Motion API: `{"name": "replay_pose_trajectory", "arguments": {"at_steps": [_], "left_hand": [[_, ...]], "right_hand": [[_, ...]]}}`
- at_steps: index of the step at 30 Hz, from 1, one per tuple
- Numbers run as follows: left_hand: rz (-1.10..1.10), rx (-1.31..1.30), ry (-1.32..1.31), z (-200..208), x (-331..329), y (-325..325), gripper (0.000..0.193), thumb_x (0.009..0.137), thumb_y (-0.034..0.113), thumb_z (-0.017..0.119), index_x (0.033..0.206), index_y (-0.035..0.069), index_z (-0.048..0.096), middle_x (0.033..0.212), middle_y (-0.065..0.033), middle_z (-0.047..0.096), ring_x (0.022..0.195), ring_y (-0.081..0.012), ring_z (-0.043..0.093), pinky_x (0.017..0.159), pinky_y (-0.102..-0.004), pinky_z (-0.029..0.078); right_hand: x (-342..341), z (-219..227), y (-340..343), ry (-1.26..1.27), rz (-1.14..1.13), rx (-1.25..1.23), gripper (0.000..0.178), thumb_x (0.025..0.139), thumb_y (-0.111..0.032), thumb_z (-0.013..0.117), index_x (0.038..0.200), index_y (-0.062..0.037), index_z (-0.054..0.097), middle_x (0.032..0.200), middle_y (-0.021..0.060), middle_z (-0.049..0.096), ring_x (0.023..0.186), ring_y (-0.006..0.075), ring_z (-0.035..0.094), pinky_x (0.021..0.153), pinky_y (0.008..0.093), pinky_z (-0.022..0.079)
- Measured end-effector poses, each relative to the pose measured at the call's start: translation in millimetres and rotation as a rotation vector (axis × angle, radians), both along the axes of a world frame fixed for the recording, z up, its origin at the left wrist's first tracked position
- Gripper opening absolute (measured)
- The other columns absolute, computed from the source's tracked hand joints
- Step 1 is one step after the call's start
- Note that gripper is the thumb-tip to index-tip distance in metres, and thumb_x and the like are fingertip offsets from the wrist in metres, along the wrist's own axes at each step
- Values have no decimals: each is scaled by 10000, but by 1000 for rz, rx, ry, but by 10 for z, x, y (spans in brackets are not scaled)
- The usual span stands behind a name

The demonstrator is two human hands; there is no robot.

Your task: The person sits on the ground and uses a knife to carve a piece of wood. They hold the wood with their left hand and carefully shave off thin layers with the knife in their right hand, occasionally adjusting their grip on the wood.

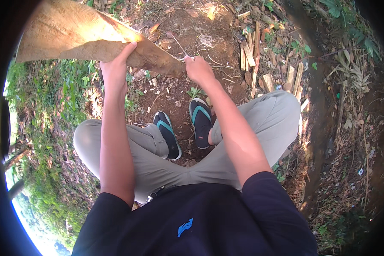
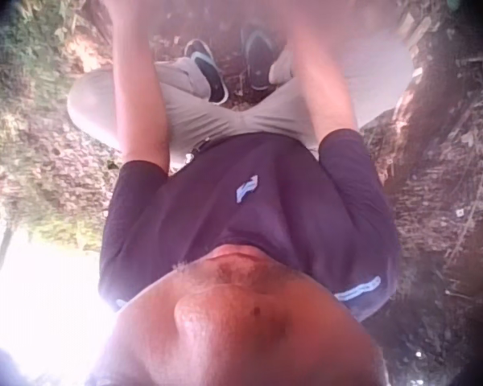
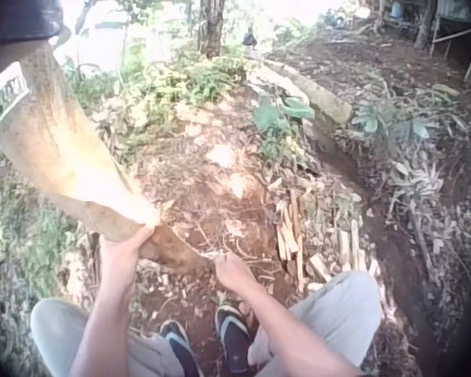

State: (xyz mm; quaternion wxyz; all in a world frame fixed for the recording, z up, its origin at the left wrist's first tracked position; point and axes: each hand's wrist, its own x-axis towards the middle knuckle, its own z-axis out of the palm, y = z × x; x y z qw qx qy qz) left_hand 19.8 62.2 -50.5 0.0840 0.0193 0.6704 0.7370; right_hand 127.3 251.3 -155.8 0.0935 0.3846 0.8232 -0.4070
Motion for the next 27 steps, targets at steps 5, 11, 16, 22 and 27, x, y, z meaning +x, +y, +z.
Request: {"name": "replay_pose_trajectory", "arguments": {"at_steps": [5,11,16,22,27], "left_hand": [[-149,-32,34,34,-65,-95,390,784,119,816,1115,-24,668,1023,-57,696,900,-138,642,819,-298,510],[-210,-18,70,-214,-155,-51,348,803,144,800,1104,-3,704,953,-16,711,835,-86,632,735,-249,496],[-102,544,15,-508,-267,136,252,804,-56,746,1049,-49,686,966,-75,713,844,-144,681,755,-286,561],[78,227,-93,-186,-167,68,134,815,23,738,941,-10,704,851,-57,697,747,-120,657,638,-268,521],[103,215,50,-278,-203,0,133,837,93,726,934,7,700,796,-37,673,714,-115,640,624,-283,510]], "right_hand": [[220,383,253,-73,299,154,449,972,-358,529,1090,66,617,1113,303,650,1082,455,614,940,491,469],[403,-111,338,-72,226,48,371,1021,-338,464,1080,1,603,878,179,651,809,311,616,687,423,493],[335,-467,-210,-27,-381,-623,307,1074,-361,365,1092,-100,525,761,-3,512,543,103,415,434,267,361],[324,-682,-485,26,-687,-944,306,1069,-371,340,1014,-125,513,727,-13,458,498,80,355,403,239,260],[185,-715,-353,66,-519,-984,328,1058,-405,370,979,-131,533,704,-9,460,452,63,313,384,233,218]]}}
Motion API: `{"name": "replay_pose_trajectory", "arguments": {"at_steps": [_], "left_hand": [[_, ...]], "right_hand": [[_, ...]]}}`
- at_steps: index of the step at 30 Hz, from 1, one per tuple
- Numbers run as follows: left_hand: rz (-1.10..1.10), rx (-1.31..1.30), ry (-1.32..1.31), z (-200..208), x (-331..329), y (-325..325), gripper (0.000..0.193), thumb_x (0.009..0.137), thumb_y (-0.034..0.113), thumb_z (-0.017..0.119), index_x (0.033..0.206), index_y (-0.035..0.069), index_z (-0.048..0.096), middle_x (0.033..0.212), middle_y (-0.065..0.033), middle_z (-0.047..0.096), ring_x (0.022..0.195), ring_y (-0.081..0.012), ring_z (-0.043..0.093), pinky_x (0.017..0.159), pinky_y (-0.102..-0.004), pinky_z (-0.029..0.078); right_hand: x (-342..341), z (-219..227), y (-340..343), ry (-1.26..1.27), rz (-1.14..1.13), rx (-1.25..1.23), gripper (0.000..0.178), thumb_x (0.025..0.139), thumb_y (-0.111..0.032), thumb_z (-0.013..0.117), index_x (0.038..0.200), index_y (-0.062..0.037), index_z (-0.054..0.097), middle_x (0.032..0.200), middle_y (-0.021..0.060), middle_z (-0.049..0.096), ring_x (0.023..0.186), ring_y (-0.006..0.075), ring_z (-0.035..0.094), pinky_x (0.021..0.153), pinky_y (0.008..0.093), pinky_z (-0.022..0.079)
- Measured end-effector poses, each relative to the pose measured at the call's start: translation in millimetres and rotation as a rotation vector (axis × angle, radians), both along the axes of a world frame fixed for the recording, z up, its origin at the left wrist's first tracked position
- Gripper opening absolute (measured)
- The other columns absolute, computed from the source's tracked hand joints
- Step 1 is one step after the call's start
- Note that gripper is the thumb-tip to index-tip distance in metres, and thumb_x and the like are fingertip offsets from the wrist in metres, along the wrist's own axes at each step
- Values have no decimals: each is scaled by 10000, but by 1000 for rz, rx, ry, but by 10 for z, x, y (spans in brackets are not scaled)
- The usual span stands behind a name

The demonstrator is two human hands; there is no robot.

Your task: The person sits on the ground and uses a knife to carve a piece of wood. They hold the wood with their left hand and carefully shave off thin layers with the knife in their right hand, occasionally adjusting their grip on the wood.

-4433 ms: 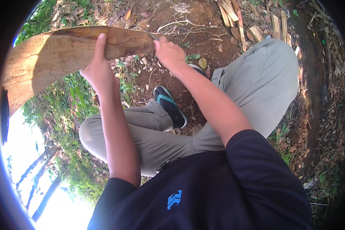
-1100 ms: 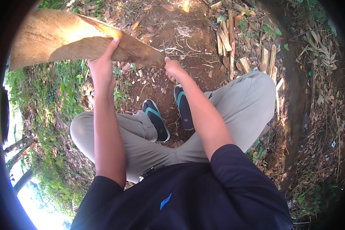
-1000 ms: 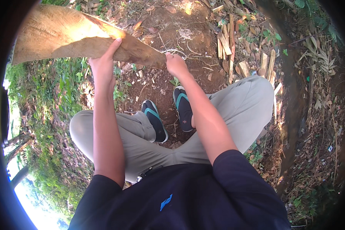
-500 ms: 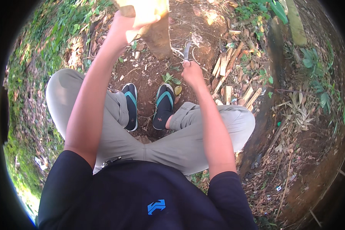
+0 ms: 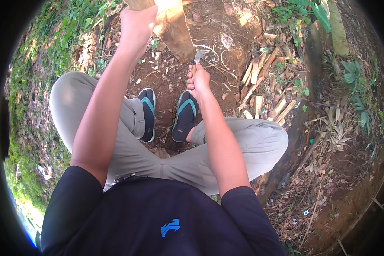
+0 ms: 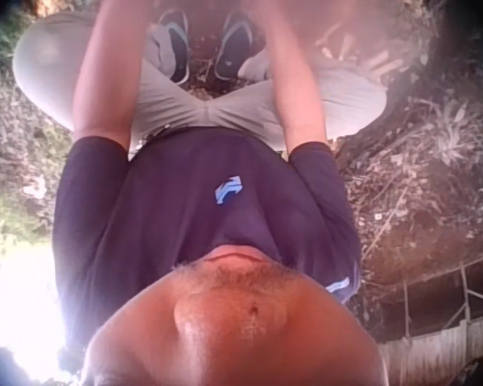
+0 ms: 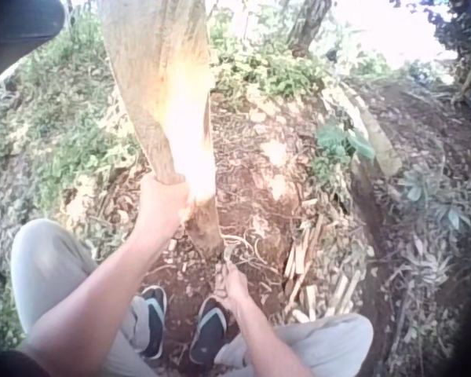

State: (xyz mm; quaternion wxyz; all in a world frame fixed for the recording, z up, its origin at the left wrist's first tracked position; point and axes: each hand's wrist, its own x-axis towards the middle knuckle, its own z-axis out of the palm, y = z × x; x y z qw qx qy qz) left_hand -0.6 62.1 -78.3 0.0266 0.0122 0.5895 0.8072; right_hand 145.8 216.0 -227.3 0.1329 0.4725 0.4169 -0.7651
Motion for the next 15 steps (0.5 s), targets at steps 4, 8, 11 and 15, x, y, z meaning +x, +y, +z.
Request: {"name": "replay_pose_trajectory", "arguments": {"at_steps": [4,8,11,15], "left_hand": [[-72,590,-124,-13,-32,133,207,837,-4,715,1040,-15,675,910,-65,698,784,-140,667,713,-304,563],[-56,435,37,-120,23,217,282,816,-89,705,1086,-26,653,958,-72,701,825,-156,683,756,-315,583],[-83,513,-19,-133,12,232,286,810,-90,713,1080,-24,651,959,-69,700,827,-159,685,759,-312,583],[-127,506,9,-190,3,215,294,800,-82,725,1078,-23,649,961,-70,699,824,-160,686,760,-308,582]], "right_hand": [[-37,-49,65,15,12,63,317,1060,-397,408,1033,-117,554,706,-6,462,457,61,314,388,230,220],[-21,-106,80,38,84,104,339,1051,-415,440,1086,-107,578,693,-7,471,460,59,331,380,229,232],[-4,-111,77,9,126,212,357,1038,-428,465,1087,-100,598,669,-7,484,451,61,354,371,229,235],[16,-61,127,-6,226,303,366,1025,-439,494,1091,-96,606,659,-10,486,442,60,360,371,225,232]]}}
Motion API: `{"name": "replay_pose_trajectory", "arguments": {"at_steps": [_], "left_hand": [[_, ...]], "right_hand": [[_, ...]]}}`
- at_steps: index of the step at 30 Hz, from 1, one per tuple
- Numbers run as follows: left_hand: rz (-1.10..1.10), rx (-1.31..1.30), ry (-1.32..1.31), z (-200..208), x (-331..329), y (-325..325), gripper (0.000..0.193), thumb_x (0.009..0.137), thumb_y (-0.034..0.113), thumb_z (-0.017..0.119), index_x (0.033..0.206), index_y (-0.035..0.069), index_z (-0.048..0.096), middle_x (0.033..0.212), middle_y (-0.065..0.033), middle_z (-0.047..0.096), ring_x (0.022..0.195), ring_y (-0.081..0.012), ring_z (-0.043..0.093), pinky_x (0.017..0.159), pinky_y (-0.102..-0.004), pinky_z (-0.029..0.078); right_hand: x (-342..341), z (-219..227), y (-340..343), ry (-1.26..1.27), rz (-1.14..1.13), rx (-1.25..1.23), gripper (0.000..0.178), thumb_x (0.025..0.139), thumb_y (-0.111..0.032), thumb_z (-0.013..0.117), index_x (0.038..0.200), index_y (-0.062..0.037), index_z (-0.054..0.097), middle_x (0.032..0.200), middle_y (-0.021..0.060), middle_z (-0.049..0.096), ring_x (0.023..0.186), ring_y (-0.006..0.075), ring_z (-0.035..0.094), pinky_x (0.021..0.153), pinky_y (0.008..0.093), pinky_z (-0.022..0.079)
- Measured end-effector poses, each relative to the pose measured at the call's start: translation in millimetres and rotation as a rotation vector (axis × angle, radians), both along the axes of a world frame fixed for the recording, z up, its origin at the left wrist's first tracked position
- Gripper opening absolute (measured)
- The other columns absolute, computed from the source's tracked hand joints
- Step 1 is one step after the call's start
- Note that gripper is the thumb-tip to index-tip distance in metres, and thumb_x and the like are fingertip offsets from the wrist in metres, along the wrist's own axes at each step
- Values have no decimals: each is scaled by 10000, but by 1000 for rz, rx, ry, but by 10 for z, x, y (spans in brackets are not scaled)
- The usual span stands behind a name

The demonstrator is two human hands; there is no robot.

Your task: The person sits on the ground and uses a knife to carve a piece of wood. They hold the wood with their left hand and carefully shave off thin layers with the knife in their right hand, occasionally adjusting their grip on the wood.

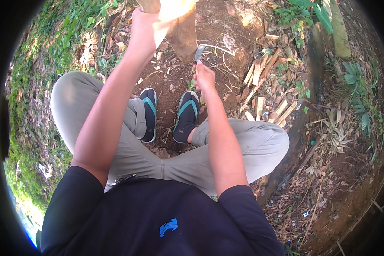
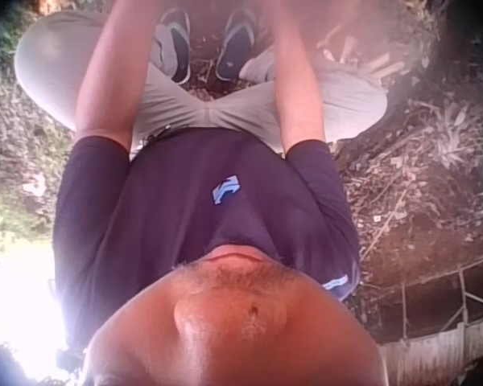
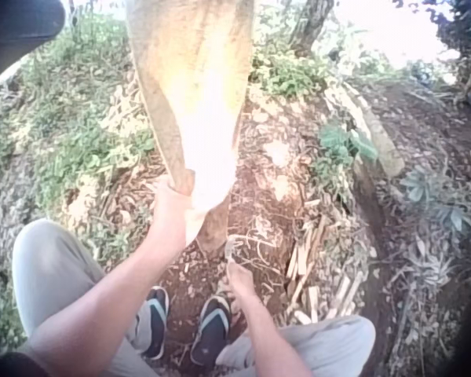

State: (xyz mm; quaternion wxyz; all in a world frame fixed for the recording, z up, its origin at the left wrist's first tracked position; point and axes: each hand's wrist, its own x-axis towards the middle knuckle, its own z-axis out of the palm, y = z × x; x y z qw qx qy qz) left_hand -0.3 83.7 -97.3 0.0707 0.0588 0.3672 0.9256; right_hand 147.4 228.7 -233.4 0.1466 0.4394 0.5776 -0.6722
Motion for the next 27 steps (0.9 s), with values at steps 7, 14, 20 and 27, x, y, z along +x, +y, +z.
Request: {"name": "replay_pose_trajectory", "arguments": {"at_steps": [7,14,20,27], "left_hand": [[21,-149,-4,3,9,-53,287,792,14,769,1061,-27,677,956,-56,708,824,-136,673,749,-288,547],[90,-499,29,173,69,-103,289,798,60,785,1049,-39,684,972,-63,714,843,-132,677,747,-286,535],[73,-700,24,235,115,-172,354,832,125,782,1105,-66,663,988,-64,698,870,-118,657,759,-287,510],[2,-740,6,299,116,-176,399,832,131,782,1149,-75,657,1060,-94,704,942,-138,669,812,-307,524]], "right_hand": [[-64,126,93,-74,106,123,383,1024,-442,506,1149,-96,616,652,-19,480,448,54,353,380,226,225],[-69,135,96,-84,179,280,405,1021,-435,506,1138,-79,659,635,-17,491,444,63,377,387,245,234],[-74,52,181,-62,148,305,402,986,-418,554,1028,-52,713,609,26,560,415,113,466,378,297,330],[-65,37,167,-60,113,294,410,987,-422,550,1029,-48,711,614,24,561,419,109,462,380,293,328]]}}
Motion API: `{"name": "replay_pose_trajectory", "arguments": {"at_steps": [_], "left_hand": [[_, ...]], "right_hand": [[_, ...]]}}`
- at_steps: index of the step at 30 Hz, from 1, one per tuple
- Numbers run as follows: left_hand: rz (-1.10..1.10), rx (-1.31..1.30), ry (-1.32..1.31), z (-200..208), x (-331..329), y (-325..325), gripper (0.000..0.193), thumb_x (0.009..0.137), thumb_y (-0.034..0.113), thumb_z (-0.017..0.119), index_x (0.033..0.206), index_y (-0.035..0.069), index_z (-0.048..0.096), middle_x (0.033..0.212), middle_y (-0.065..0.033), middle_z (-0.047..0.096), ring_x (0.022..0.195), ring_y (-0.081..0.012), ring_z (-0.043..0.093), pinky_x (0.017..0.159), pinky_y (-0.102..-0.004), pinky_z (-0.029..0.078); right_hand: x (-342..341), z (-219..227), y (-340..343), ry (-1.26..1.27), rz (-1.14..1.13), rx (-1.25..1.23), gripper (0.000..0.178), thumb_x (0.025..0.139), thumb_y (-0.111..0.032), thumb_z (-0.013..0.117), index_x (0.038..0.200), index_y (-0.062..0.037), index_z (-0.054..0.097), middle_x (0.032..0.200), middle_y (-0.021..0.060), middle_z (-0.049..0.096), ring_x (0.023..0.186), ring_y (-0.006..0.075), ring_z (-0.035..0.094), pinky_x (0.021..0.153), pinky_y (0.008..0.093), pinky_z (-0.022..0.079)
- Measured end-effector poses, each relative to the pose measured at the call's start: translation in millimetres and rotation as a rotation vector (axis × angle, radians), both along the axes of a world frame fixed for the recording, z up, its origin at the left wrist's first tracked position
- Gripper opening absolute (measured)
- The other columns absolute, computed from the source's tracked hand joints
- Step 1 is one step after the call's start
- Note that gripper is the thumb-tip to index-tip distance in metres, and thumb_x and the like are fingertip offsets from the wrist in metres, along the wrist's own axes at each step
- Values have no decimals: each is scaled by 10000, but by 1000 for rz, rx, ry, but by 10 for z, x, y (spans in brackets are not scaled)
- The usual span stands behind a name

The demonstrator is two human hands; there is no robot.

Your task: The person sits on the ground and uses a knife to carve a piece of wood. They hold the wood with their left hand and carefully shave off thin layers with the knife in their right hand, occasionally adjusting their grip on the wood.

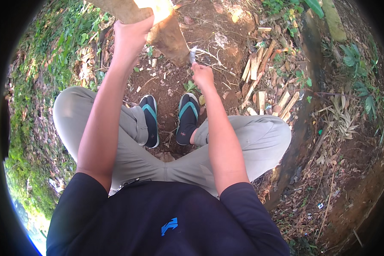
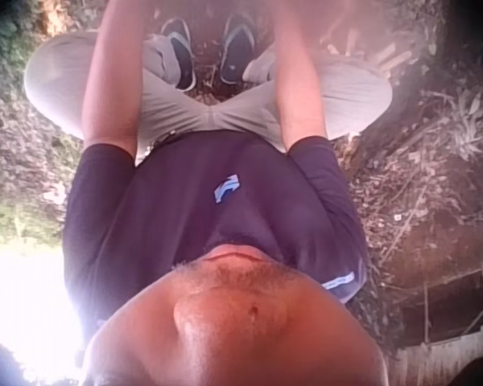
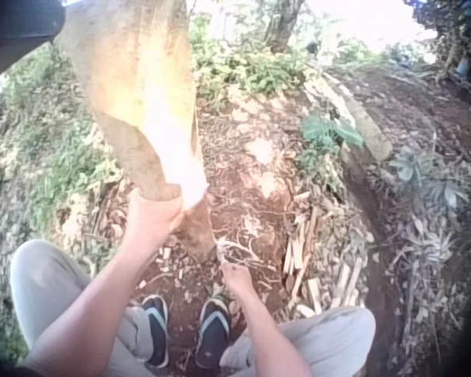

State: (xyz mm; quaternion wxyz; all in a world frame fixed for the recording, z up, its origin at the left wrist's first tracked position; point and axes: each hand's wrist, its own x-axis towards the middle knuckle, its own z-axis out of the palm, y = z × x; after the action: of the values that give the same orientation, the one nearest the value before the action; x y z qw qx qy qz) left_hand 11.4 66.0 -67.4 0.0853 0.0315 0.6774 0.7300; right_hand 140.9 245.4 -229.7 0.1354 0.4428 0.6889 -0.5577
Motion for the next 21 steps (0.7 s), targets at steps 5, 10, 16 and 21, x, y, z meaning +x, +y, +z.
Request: {"name": "replay_pose_trajectory", "arguments": {"at_steps": [5,10,16,21], "left_hand": [[6,-71,57,4,5,-26,418,801,166,820,1119,-67,680,1015,-92,719,897,-140,683,790,-302,535],[-36,-65,105,-32,-21,-48,380,794,180,827,1073,-48,706,967,-69,726,851,-125,683,760,-292,535],[-33,39,74,-57,-43,-38,356,794,136,814,1076,-40,689,999,-75,719,886,-141,680,784,-304,535],[-37,11,232,12,-77,8,293,800,97,794,1061,3,699,988,-59,727,902,-147,684,802,-315,535]], "right_hand": [[25,-8,21,3,9,-20,409,986,-420,549,1040,-47,710,610,21,558,419,107,461,381,294,329],[42,-37,12,7,18,22,410,980,-414,556,1032,-42,720,603,34,579,429,113,493,391,297,351],[79,-97,-14,54,74,163,410,957,-399,583,939,-21,741,608,73,615,500,144,578,534,329,464],[106,-182,88,67,158,256,392,959,-399,580,933,-37,727,618,60,597,509,126,548,552,304,424]]}}
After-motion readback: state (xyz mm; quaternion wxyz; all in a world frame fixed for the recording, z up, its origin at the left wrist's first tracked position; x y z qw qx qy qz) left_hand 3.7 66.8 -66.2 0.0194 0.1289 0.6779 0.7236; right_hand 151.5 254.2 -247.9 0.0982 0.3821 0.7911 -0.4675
